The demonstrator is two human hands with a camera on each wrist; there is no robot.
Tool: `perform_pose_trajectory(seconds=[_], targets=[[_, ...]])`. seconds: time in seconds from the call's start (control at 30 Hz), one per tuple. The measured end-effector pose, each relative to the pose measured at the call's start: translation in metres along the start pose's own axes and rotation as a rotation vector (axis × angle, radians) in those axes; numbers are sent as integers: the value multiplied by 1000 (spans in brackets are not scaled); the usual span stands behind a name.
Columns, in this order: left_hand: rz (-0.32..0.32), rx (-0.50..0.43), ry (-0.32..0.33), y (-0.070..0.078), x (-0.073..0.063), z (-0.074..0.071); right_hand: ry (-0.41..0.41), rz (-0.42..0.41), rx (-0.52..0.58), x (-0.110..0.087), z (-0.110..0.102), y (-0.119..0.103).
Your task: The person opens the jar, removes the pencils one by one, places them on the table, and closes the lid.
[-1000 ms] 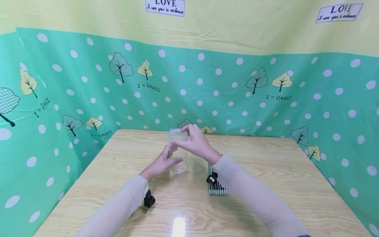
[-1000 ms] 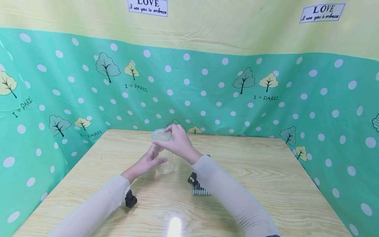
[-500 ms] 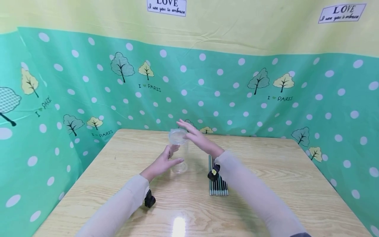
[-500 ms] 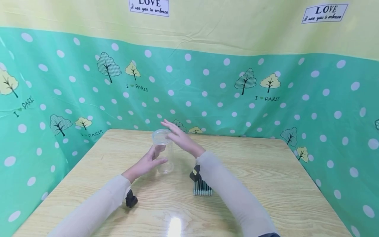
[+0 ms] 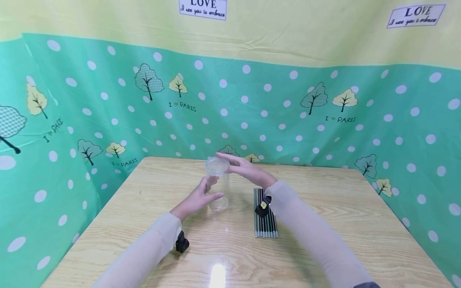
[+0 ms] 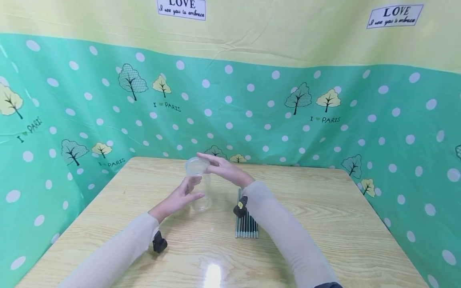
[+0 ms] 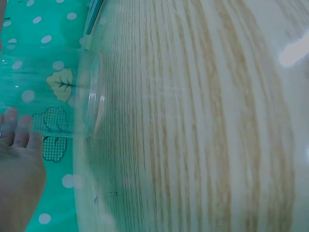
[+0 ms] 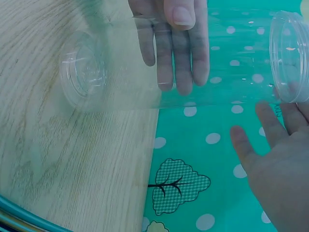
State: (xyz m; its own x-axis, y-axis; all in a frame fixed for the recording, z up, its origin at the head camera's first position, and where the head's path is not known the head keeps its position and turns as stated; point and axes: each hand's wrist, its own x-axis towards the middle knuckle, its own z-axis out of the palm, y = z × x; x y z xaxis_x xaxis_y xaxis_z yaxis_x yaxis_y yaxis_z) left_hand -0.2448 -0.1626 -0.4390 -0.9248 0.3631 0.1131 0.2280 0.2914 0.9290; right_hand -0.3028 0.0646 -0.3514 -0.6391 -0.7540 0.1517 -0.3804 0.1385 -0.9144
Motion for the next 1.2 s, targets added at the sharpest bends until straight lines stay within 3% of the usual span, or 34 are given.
perform_pose_trajectory(seconds=[0.17, 0.37, 0.57, 1.2], targets=[[-2, -5, 0, -1, 0, -1, 41, 7, -33, 0, 3, -3], [-11, 6, 0, -1, 0, -1, 170, 39, -169, 0, 11, -8], [-11, 8, -8, -2, 0, -2, 257, 10, -241, 0, 15, -8], [21, 14, -4, -4, 1, 0, 239, 6, -251, -17, 16, -1]])
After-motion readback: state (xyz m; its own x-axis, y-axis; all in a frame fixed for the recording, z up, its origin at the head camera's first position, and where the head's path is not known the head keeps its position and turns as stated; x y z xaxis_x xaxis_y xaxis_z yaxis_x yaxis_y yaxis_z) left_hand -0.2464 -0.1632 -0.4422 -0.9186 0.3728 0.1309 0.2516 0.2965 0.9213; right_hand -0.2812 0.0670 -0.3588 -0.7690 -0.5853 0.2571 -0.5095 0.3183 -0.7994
